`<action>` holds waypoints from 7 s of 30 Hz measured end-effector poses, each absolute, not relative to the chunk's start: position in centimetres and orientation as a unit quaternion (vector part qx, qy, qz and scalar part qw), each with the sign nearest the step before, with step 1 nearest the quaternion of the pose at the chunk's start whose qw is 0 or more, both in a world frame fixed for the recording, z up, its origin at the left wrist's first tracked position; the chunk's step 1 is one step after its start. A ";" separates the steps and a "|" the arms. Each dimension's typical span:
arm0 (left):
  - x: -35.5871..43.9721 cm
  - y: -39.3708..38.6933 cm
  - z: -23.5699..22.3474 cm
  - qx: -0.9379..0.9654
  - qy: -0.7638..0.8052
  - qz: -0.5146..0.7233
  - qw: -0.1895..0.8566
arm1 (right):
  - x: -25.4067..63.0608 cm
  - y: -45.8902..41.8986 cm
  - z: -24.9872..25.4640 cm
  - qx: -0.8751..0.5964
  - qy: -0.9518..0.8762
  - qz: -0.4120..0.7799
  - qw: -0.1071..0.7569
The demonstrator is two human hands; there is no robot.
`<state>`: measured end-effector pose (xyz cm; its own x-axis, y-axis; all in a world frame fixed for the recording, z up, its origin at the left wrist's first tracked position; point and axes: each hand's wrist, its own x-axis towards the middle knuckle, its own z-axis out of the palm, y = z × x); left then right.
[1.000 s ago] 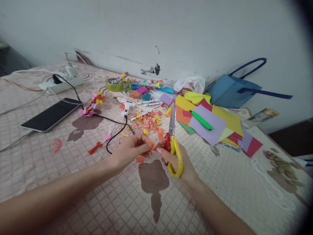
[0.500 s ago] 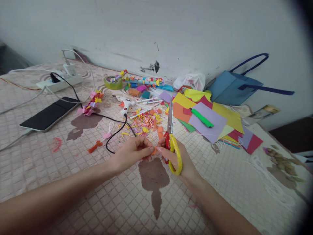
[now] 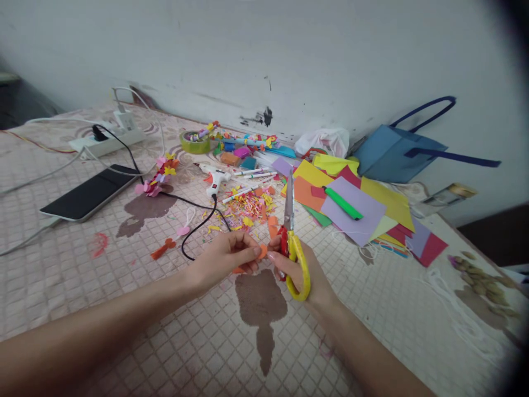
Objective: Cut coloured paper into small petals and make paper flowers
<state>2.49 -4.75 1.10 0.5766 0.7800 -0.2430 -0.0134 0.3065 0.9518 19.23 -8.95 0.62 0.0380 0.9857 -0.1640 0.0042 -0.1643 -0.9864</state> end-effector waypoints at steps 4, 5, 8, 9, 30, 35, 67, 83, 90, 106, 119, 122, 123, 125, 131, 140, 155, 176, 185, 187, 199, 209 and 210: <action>2.4 -4.6 0.8 0.507 0.371 0.291 0.722 | 19.3 -8.8 0.3 -0.537 -0.452 0.532 0.473; 2.3 -4.6 0.8 0.507 0.370 0.292 0.722 | 19.4 -8.8 0.2 -0.534 -0.453 0.534 0.474; 2.2 -4.5 0.8 0.519 0.364 0.293 0.715 | 19.4 -8.8 -0.2 -0.525 -0.449 0.540 0.481; 2.2 -4.5 0.8 0.524 0.362 0.294 0.713 | 19.4 -8.8 -0.3 -0.524 -0.449 0.539 0.483; 2.2 -4.7 0.4 0.655 0.324 0.278 0.624 | 19.3 -8.7 0.3 -0.550 -0.469 0.523 0.451; 2.2 -4.5 0.6 0.650 0.345 0.289 0.612 | 19.3 -8.7 0.2 -0.557 -0.480 0.518 0.438; 2.4 -4.6 0.3 0.532 0.371 0.277 0.709 | 18.9 -8.9 -0.2 -0.530 -0.454 0.525 0.487; 1.0 -2.5 1.9 0.427 0.321 0.439 0.722 | 19.1 -10.0 0.5 -0.552 -0.623 0.453 0.318; 1.0 -2.6 2.4 0.412 0.308 0.475 0.714 | 19.1 -10.0 0.5 -0.569 -0.647 0.419 0.286; 1.1 -2.9 2.3 0.411 0.313 0.488 0.704 | 18.9 -10.2 0.4 -0.574 -0.643 0.418 0.285; 1.2 -2.8 2.3 0.406 0.323 0.488 0.702 | 18.9 -10.2 0.4 -0.582 -0.627 0.431 0.288; 1.1 -2.8 2.3 0.410 0.322 0.485 0.702 | 18.9 -10.2 0.4 -0.582 -0.623 0.432 0.292; 1.1 -2.8 2.3 0.409 0.322 0.486 0.702 | 19.0 -10.2 0.4 -0.582 -0.624 0.432 0.293; 1.1 -2.8 2.3 0.405 0.321 0.487 0.704 | 19.0 -10.1 0.4 -0.582 -0.627 0.428 0.291; 1.0 -2.7 2.5 0.394 0.324 0.487 0.709 | 19.1 -10.1 0.5 -0.583 -0.631 0.422 0.289; 0.8 -2.4 2.5 0.405 0.333 0.487 0.698 | 19.2 -10.1 0.4 -0.593 -0.627 0.420 0.281; 0.7 -2.1 2.3 0.405 0.328 0.471 0.712 | 19.5 -9.9 0.3 -0.585 -0.607 0.447 0.299; 0.3 -1.5 2.1 0.415 0.346 0.469 0.698 | 19.4 -10.0 0.8 -0.605 -0.626 0.421 0.254; 0.2 -1.4 1.8 0.422 0.343 0.471 0.694 | 19.7 -9.8 0.6 -0.615 -0.643 0.389 0.239; 0.3 -1.4 1.9 0.415 0.348 0.474 0.695 | 19.7 -9.8 0.6 -0.609 -0.646 0.388 0.247; 0.7 -2.2 2.3 0.389 0.328 0.486 0.711 | 19.4 -9.9 0.8 -0.609 -0.634 0.403 0.254; 0.8 -2.5 2.3 0.386 0.326 0.480 0.717 | 19.1 -10.1 0.8 -0.603 -0.617 0.429 0.268; 0.8 -2.5 2.4 0.386 0.325 0.480 0.718 | 19.1 -10.1 0.9 -0.602 -0.616 0.431 0.269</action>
<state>0.83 -2.54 2.37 0.3279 0.9398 -0.0967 -0.4378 0.2419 0.8659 19.09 -10.08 0.87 -0.1298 0.9737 -0.1874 0.5101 -0.0965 -0.8547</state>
